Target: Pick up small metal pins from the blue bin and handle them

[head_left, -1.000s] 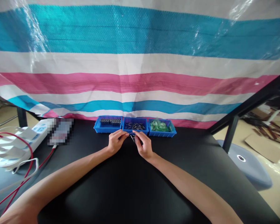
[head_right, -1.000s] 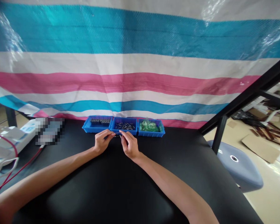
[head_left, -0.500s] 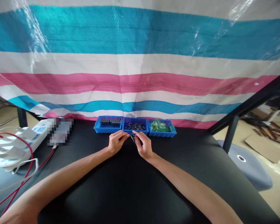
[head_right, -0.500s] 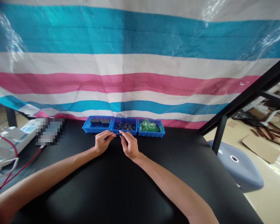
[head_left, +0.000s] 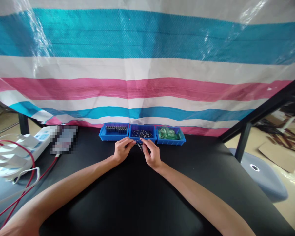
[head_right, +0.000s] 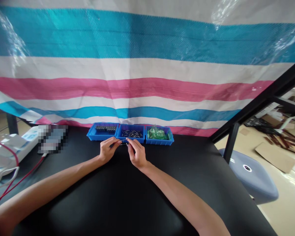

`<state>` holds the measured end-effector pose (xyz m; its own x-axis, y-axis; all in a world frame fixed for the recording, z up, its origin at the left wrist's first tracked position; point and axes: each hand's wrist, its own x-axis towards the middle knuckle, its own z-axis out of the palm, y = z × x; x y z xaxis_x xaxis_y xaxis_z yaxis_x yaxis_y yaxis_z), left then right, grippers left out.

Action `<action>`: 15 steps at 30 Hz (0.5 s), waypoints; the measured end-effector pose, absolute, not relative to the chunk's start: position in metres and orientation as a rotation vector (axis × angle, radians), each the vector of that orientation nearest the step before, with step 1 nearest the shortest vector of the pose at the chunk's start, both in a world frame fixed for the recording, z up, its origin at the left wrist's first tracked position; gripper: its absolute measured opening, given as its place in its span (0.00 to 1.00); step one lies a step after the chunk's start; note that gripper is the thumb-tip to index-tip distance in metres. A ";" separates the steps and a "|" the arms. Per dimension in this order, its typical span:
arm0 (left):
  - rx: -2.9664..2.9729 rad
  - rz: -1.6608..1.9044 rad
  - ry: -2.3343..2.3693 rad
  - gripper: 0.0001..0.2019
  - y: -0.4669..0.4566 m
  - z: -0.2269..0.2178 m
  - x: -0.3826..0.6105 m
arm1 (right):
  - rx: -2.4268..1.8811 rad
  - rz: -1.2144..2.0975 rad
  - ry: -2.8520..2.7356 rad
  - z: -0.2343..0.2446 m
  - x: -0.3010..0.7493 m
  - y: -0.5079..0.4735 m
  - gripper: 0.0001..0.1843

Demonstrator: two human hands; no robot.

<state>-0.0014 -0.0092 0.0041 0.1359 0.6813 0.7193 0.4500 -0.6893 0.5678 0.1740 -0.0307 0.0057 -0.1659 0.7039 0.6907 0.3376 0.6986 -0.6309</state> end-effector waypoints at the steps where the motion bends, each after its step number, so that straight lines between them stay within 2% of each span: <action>1: 2.209 1.579 1.107 0.06 -0.009 0.004 -0.001 | -0.828 0.402 -1.767 0.006 0.174 -0.031 0.18; 15: 2.451 1.545 0.940 0.06 -0.010 0.002 -0.001 | -0.854 0.417 -1.812 0.006 0.175 -0.031 0.19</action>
<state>-0.0013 -0.0102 0.0019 0.2961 0.5441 0.7850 0.4472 -0.8052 0.3894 0.1746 -0.0305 0.0058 -0.2037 0.7196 0.6638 0.3575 0.6859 -0.6339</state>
